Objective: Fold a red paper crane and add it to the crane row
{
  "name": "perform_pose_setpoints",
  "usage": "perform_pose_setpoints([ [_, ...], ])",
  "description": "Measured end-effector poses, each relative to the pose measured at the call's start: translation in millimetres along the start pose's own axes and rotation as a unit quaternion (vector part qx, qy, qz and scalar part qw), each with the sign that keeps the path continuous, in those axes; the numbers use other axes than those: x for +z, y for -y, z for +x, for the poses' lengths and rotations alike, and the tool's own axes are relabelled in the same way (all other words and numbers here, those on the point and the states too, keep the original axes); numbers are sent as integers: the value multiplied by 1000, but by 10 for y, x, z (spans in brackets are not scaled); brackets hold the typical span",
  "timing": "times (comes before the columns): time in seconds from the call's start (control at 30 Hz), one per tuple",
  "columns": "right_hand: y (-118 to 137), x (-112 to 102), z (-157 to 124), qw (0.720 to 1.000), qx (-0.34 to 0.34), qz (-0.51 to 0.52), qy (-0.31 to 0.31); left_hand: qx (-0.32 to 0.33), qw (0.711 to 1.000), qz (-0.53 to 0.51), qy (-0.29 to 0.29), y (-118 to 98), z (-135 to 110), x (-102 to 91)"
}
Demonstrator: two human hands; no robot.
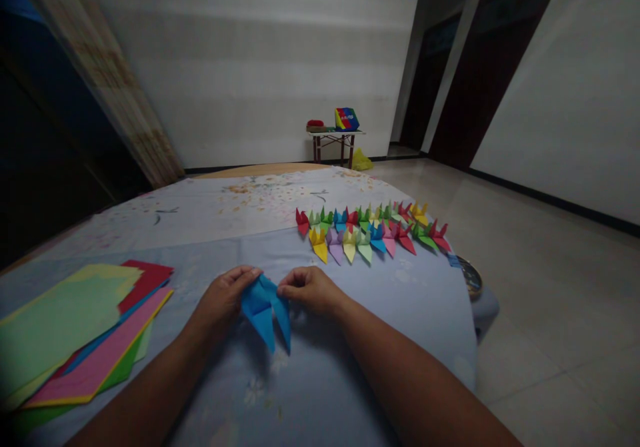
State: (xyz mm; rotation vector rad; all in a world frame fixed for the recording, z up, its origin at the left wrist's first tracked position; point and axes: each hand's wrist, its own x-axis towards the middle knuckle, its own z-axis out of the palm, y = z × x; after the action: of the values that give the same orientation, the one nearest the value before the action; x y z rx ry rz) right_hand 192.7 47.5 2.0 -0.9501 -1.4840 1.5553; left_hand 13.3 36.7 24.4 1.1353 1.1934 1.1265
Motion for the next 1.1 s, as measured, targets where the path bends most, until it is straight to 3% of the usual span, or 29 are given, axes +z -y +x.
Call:
perform_pose_setpoints([
  [0.13,-26,0,14,999,11,-33,-21,14,1000,22,-17,5,37,-17],
  [0.23,-56,-7,24,991,25,-107,-73,109,978,156,-83,-35,7,-29],
  [0.33,-66,-31,26,963,10,-237,-124,253,888,376,-77,-93,-125,27],
  [0.4,-61,-55,24,936,-12,-329,-124,312,819,482,15,-113,-244,115],
  [0.47,-49,-77,23,909,-26,-403,-109,315,767,552,86,-103,-351,221],
  [0.53,-32,-91,22,884,-31,-454,-104,294,739,594,121,-65,-428,312],
  [0.67,-1,-90,17,858,-7,-500,-116,262,716,629,153,11,-480,382],
  [0.9,-46,-78,34,858,-25,-493,-137,248,711,631,184,-43,-439,319],
  [1.1,-36,-52,81,859,-12,-490,-148,263,715,623,177,-23,-429,309],
])
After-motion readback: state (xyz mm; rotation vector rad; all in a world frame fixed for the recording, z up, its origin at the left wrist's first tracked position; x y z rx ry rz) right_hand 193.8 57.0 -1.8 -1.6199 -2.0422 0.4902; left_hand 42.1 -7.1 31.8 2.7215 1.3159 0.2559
